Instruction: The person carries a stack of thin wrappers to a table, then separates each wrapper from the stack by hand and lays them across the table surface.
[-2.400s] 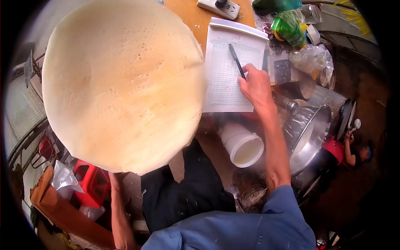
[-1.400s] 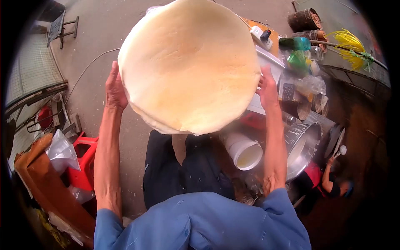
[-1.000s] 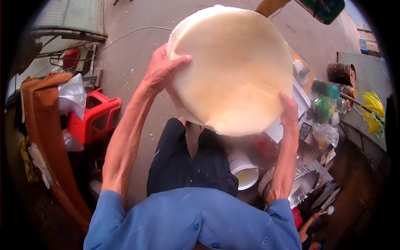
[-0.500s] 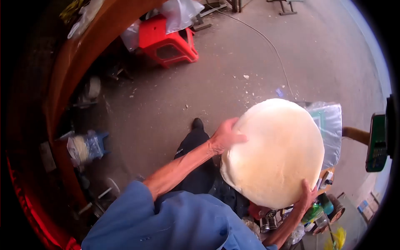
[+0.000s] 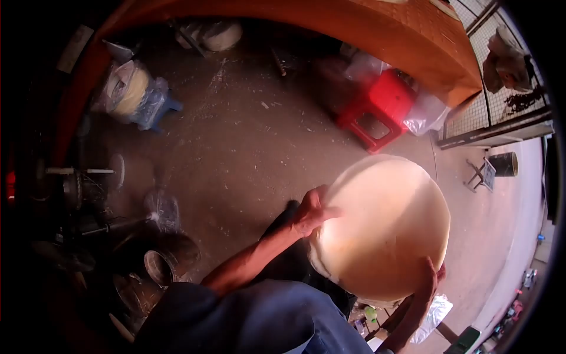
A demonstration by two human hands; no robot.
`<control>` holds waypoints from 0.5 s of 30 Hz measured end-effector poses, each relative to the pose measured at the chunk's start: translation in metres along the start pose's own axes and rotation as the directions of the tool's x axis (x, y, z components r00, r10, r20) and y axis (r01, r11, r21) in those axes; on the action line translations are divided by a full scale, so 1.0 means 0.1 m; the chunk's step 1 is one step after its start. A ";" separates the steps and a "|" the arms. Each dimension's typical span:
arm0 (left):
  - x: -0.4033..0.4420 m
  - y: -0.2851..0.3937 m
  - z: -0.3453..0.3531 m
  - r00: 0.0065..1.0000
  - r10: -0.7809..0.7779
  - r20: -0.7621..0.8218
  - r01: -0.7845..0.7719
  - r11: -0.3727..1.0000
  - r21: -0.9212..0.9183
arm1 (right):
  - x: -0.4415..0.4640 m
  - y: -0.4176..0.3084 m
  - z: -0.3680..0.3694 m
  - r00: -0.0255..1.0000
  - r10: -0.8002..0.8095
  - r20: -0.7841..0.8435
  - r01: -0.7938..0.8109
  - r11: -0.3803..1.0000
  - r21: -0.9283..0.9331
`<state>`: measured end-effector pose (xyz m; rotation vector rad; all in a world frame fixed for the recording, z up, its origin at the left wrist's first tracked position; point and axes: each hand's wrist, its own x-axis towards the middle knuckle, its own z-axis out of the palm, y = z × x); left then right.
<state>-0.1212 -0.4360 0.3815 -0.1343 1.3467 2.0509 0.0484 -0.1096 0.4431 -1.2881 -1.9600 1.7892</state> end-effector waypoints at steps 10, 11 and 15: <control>0.27 1.69 -1.90 0.893 0.224 -0.391 -0.279 0.956 -0.090 | 0.69 -1.66 3.16 0.854 -0.233 0.466 0.301 0.951 -0.075; 0.36 1.86 -2.08 0.889 0.233 -0.394 -0.288 0.954 -0.085 | 0.76 -1.84 3.47 0.835 -0.220 0.505 0.320 0.940 -0.120; 0.76 2.60 -2.94 0.820 0.294 -0.490 -0.382 0.920 -0.087 | 1.09 -2.35 4.95 0.768 -0.252 0.589 0.374 0.923 -0.093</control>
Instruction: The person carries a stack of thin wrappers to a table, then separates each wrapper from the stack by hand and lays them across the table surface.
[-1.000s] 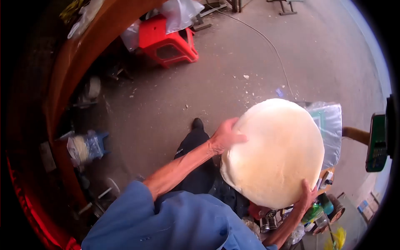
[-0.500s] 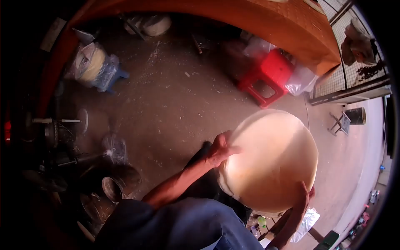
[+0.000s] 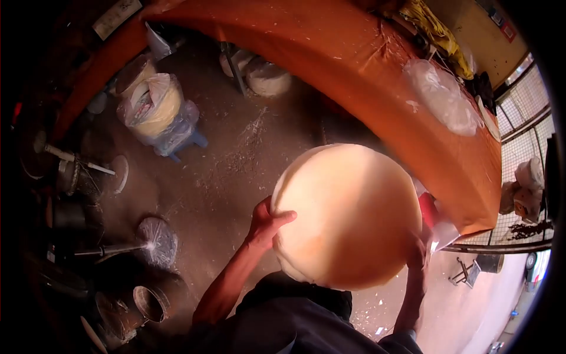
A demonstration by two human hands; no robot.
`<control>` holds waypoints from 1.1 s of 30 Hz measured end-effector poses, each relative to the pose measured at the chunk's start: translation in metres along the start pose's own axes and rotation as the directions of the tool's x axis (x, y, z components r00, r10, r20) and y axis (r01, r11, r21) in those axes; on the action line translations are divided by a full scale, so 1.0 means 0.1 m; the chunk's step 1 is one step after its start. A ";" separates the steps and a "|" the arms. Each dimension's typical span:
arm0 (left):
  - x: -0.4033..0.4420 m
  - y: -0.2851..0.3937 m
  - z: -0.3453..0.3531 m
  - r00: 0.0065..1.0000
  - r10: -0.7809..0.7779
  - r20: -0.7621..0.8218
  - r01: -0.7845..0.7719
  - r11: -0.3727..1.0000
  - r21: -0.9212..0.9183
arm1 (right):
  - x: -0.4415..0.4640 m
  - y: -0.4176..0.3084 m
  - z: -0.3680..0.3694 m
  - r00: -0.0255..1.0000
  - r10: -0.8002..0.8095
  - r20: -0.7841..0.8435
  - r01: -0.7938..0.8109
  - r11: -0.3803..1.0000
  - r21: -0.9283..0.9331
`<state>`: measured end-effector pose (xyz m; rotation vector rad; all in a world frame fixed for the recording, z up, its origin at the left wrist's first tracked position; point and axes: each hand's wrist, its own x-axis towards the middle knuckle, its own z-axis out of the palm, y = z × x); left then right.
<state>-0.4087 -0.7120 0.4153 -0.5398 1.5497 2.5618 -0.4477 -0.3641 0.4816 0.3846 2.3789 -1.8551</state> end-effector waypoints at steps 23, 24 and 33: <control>4.54 3.78 -1.98 0.994 0.067 -0.090 -0.076 0.992 -0.096 | 4.22 -2.93 4.18 0.997 -0.044 0.055 0.044 0.999 0.006; 4.74 3.90 -2.01 0.995 0.059 -0.082 -0.066 0.993 -0.094 | 4.43 -2.91 4.22 0.992 -0.054 0.111 0.048 0.998 0.051; 7.08 5.03 -2.32 1.000 0.030 -0.008 -0.029 0.997 0.078 | 6.30 -3.10 5.15 0.990 -0.104 0.098 0.080 0.972 0.221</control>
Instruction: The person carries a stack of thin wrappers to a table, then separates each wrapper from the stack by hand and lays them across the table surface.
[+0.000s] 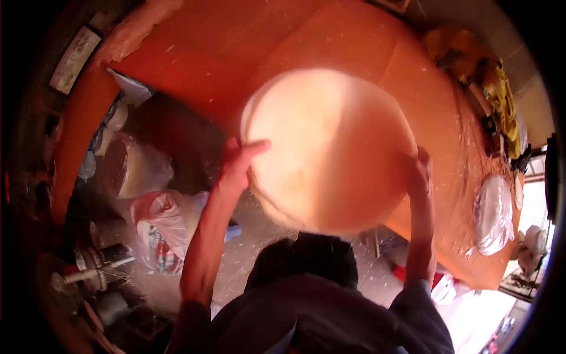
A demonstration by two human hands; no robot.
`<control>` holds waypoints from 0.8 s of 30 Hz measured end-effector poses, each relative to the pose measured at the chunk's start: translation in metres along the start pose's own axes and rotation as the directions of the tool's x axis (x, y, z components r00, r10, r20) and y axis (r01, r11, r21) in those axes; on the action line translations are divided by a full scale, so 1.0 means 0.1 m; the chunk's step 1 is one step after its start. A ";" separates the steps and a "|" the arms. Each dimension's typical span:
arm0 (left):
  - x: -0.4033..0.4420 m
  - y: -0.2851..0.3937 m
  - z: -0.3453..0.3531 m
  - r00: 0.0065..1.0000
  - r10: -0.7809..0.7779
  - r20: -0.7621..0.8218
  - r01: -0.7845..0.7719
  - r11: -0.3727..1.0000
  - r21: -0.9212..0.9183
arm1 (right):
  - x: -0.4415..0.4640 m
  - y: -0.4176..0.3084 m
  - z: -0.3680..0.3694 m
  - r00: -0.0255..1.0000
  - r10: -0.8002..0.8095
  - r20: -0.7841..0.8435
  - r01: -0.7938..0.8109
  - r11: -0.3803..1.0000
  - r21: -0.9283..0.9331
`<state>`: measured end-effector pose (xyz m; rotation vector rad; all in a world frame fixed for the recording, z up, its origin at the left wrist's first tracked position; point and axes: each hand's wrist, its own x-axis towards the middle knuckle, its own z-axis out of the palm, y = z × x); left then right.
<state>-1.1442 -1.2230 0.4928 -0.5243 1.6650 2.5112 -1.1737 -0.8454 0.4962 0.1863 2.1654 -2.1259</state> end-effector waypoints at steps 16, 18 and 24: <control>2.73 1.07 -0.74 0.954 0.296 0.051 -0.260 0.729 0.634 | 1.04 0.15 0.91 0.833 0.078 -0.547 -0.208 0.961 -0.180; 2.48 1.11 -0.71 0.909 0.342 0.239 -0.410 0.626 0.663 | 0.68 0.24 1.06 0.807 0.308 -0.503 -0.308 0.947 0.086; 1.63 0.54 -0.25 0.439 0.140 0.887 -0.873 0.298 0.385 | 0.25 0.37 1.81 0.768 0.530 -0.359 -0.308 0.798 0.518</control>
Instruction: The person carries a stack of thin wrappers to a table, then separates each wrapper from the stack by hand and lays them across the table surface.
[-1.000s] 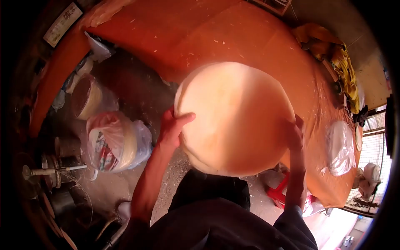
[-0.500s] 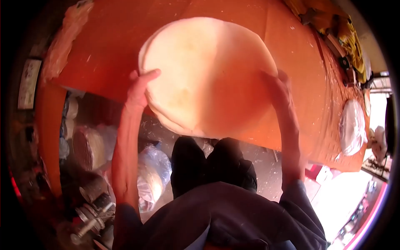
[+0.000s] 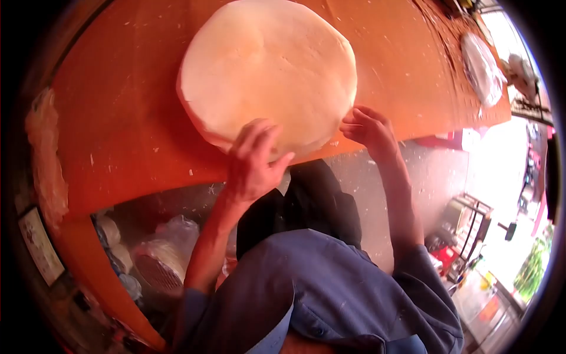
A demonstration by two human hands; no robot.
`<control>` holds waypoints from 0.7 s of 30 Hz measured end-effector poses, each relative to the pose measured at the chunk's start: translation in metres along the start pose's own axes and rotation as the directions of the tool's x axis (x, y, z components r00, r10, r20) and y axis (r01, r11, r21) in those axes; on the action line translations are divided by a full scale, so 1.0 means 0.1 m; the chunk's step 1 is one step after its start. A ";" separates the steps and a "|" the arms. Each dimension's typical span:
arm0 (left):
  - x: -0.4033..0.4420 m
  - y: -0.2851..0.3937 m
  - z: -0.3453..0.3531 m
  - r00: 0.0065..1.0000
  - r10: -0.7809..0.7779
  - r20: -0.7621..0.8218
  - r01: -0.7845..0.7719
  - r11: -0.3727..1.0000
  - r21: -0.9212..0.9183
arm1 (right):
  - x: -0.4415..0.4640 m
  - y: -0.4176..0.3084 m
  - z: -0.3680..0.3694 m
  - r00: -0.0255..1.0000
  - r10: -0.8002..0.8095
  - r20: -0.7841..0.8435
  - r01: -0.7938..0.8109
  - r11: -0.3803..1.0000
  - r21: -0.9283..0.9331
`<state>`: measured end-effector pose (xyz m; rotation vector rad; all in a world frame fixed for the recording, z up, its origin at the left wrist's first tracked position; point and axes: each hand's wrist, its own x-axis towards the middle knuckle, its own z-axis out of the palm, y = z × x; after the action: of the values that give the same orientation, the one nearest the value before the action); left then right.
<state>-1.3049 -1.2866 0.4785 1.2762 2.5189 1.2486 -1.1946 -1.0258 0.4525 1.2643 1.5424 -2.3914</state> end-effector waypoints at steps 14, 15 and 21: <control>0.27 0.00 0.29 0.972 0.178 0.157 -0.196 0.974 0.112 | -0.01 -0.04 0.22 0.994 -0.028 0.106 -0.009 0.944 0.330; 0.27 0.00 0.29 0.973 0.180 0.145 -0.195 0.976 0.096 | -0.02 -0.04 0.23 0.990 -0.043 0.133 -0.004 0.941 0.339; 0.34 -0.06 0.20 0.969 0.165 0.186 -0.173 0.985 0.024 | 0.10 0.11 0.23 0.951 -0.208 0.228 0.112 0.921 0.373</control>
<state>-1.3233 -1.2525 0.4709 1.5658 2.3598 1.0569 -1.2106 -1.0448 0.4420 0.8279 1.2191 -2.9040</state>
